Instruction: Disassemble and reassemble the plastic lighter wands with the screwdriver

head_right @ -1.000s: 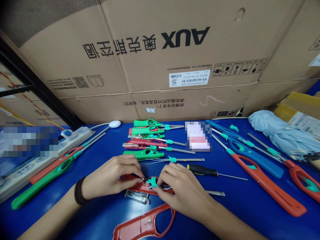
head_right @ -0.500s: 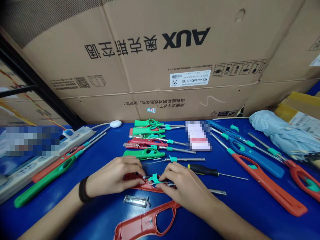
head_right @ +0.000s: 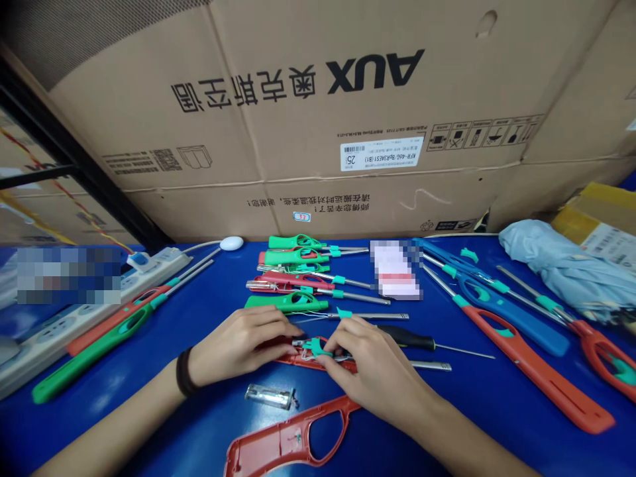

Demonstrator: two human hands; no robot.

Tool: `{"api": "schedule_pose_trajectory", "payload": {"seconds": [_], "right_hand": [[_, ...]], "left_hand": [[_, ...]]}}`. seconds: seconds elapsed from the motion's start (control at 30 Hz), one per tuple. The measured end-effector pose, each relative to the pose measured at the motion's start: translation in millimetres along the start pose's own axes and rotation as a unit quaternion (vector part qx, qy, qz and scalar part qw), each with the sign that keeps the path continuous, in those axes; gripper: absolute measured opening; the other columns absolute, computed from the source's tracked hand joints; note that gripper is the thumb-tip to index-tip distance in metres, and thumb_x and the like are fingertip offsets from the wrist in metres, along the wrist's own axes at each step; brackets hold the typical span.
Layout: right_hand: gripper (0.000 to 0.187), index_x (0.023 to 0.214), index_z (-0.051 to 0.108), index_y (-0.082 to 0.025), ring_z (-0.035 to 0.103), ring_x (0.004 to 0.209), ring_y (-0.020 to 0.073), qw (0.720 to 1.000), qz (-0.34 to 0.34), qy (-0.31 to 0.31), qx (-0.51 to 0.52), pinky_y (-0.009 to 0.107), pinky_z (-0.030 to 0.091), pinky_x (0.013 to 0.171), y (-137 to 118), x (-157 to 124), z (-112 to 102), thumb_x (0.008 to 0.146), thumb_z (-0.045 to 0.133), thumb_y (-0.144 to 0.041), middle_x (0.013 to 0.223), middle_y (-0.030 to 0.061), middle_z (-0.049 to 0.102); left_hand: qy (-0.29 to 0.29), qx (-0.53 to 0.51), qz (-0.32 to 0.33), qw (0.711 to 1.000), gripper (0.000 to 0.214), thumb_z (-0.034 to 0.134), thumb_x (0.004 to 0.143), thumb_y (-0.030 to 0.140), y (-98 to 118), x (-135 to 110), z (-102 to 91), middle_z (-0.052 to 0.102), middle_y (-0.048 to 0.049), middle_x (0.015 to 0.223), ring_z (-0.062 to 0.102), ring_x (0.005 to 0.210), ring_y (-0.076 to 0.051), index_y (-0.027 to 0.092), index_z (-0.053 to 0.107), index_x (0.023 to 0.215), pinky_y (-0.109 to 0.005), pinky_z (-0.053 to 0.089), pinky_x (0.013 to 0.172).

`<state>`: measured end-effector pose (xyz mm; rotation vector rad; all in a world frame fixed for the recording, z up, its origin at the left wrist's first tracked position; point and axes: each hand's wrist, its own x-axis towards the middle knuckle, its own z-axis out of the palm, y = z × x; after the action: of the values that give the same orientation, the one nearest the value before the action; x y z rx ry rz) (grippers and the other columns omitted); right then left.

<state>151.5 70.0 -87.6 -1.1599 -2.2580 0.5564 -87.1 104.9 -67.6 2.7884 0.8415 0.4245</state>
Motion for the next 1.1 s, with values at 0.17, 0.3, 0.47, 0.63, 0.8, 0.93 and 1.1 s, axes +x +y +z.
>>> {"api": "schedule_pose_trajectory", "payload": {"seconds": [0.17,0.3,0.47,0.63,0.8,0.93,1.1], "right_hand": [[0.01,0.075,0.056,-0.021,0.057,0.069,0.0152,1.0,0.003,0.003,-0.01,0.028,0.045,0.062,-3.6,0.8,-0.7,0.084,0.058,-0.021,0.073,-0.0009,0.059],[0.008,0.076,0.058,-0.02,0.059,0.073,0.016,1.0,0.003,0.001,-0.016,0.029,0.046,0.065,-1.3,1.4,-2.4,0.085,0.059,-0.021,0.077,0.0001,0.06],[0.007,0.084,0.065,-0.022,0.06,0.08,0.0176,0.999,0.005,-0.028,-0.034,0.031,0.049,0.07,6.2,1.5,-5.7,0.086,0.058,-0.021,0.086,0.0023,0.061],[0.009,0.087,0.062,-0.021,0.06,0.085,0.0186,0.997,-0.013,-0.051,-0.056,0.03,0.05,0.072,7.5,3.5,-10.2,0.089,0.053,-0.02,0.088,0.0035,0.061],[0.007,0.087,0.059,-0.021,0.059,0.085,0.0197,0.995,-0.035,-0.045,-0.08,0.033,0.05,0.073,7.2,4.7,-11.6,0.09,0.052,-0.021,0.087,0.0036,0.061],[0.005,0.088,0.058,-0.02,0.059,0.085,0.0201,0.995,-0.039,-0.034,-0.09,0.034,0.049,0.075,8.4,4.8,-13.5,0.09,0.054,-0.022,0.088,0.0038,0.061],[0.009,0.088,0.059,-0.02,0.058,0.086,0.0202,0.995,-0.021,-0.036,-0.085,0.035,0.047,0.075,8.0,3.8,-20.3,0.091,0.053,-0.027,0.089,0.0033,0.061]], "left_hand": [[0.011,0.029,0.016,0.999,0.02,0.046,0.095,0.03,2.8,1.0,0.3,0.066,-0.0026,0.09,0.062,0.08,-0.014,0.019,0.061,0.105,-0.026,0.05,0.071],[0.009,0.044,0.016,0.999,0.02,0.046,0.095,0.029,2.4,1.0,-0.3,0.066,-0.0026,0.088,0.062,0.08,-0.015,0.019,0.061,0.103,-0.026,0.049,0.071],[0.004,0.045,0.009,0.999,0.019,0.047,0.094,0.029,0.5,0.3,-0.5,0.065,-0.0023,0.088,0.062,0.078,-0.014,0.019,0.062,0.1,-0.025,0.049,0.069],[0.0,0.032,0.006,0.999,0.018,0.048,0.094,0.028,0.4,0.2,-1.2,0.065,-0.0022,0.089,0.061,0.078,-0.013,0.019,0.062,0.098,-0.024,0.048,0.069],[-0.001,0.02,0.008,1.0,0.017,0.048,0.094,0.028,1.0,0.6,-1.7,0.064,-0.0019,0.088,0.061,0.077,-0.013,0.019,0.063,0.097,-0.023,0.048,0.069],[-0.007,0.017,0.003,1.0,0.017,0.048,0.094,0.028,0.6,0.4,-1.1,0.064,-0.0023,0.089,0.061,0.078,-0.014,0.019,0.062,0.098,-0.024,0.048,0.07],[-0.007,0.024,0.003,1.0,0.017,0.048,0.094,0.028,-0.2,-0.1,0.0,0.064,-0.0025,0.09,0.06,0.077,-0.015,0.019,0.061,0.099,-0.025,0.048,0.069]]}}
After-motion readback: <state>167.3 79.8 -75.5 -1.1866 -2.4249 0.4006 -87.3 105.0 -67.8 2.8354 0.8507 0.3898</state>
